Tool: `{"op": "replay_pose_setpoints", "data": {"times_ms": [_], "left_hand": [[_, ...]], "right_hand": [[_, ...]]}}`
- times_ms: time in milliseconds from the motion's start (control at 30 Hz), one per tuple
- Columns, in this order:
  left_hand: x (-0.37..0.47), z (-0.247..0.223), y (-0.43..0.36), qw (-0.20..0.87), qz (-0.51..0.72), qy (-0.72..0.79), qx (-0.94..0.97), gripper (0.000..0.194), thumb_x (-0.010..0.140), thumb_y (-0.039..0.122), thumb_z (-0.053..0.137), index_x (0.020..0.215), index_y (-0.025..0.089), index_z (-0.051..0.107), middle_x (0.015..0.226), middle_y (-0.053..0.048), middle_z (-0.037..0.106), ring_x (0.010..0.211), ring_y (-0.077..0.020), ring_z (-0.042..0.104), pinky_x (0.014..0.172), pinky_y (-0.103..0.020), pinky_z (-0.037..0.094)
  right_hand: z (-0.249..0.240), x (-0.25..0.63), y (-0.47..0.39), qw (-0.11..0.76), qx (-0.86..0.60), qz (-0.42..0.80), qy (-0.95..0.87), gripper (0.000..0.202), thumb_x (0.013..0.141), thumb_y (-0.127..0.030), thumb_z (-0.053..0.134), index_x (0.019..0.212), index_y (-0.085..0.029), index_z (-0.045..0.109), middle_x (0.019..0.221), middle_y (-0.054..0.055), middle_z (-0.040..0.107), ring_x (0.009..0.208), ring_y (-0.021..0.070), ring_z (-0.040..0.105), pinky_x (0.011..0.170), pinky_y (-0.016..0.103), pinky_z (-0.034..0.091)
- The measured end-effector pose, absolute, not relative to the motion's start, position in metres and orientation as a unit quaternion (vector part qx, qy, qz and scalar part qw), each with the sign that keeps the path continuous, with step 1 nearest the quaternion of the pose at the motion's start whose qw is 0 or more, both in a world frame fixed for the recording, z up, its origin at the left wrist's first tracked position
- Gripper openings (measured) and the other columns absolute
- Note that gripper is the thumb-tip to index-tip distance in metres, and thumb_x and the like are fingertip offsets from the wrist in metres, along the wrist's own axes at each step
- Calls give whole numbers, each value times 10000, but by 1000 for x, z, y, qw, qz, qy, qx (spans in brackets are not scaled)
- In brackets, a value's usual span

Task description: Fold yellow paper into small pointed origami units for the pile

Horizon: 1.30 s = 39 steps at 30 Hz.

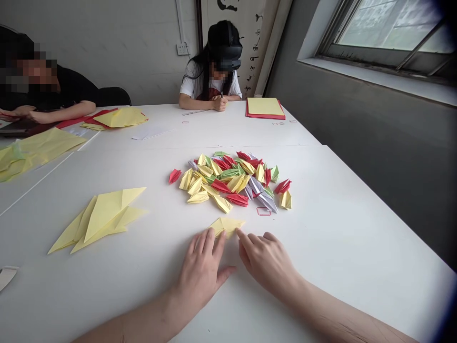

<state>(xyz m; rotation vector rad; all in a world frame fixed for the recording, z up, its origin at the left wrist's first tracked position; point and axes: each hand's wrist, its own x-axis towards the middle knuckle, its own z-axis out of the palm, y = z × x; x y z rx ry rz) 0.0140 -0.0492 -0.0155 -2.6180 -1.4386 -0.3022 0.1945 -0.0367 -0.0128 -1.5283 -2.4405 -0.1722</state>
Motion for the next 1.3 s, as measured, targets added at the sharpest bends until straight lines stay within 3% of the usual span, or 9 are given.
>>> {"op": "replay_pose_setpoints", "data": {"times_ms": [100, 233, 633, 933, 1133, 1300], "left_hand": [[10, -22, -43, 54, -141, -427, -892, 546, 900, 492, 432, 1285, 112, 500, 1296, -171, 553, 1217, -286, 495, 1007, -436, 411], [7, -27, -39, 49, -154, -398, -903, 550, 913, 470, 422, 1283, 68, 492, 1287, -185, 567, 1228, -288, 499, 977, -405, 440], [5, -26, -40, 2, -147, -408, -901, 569, 905, 449, 448, 1346, 89, 422, 1334, -179, 527, 1265, -284, 458, 1016, -406, 408], [6, -21, -40, 30, -137, -408, -902, 544, 892, 427, 484, 1300, 68, 487, 1313, -172, 546, 1247, -305, 471, 1027, -412, 395], [5, -22, -39, 27, -145, -409, -901, 538, 907, 423, 462, 1316, 75, 467, 1305, -156, 558, 1224, -285, 489, 1010, -398, 402], [6, -21, -39, 16, -145, -416, -898, 526, 901, 416, 470, 1318, 95, 454, 1297, -166, 554, 1209, -288, 501, 992, -398, 412]], "right_hand": [[2, 197, -16, 180, -516, 70, -834, 199, 915, -196, 467, 1013, -172, 639, 768, 46, 614, 619, 151, 596, 541, 265, 391], [3, 197, 16, 233, -458, 190, -837, 252, 893, -149, 501, 1090, -224, 640, 964, 77, 611, 793, 162, 621, 637, 262, 496], [-16, 192, 31, 259, -404, 232, -846, 204, 876, -181, 530, 1051, -194, 636, 999, 94, 590, 834, 175, 611, 724, 306, 530], [-9, 192, 38, 237, -396, 279, -842, 104, 814, -111, 572, 888, -179, 601, 879, 53, 595, 760, 165, 585, 643, 276, 494], [-10, 190, 43, 235, -389, 315, -833, 191, 832, -106, 558, 992, -178, 631, 872, 53, 615, 765, 153, 591, 676, 264, 494], [-13, 191, 46, 245, -356, 274, -859, 101, 860, -138, 543, 832, -165, 636, 789, 44, 588, 733, 154, 550, 638, 256, 465]]}}
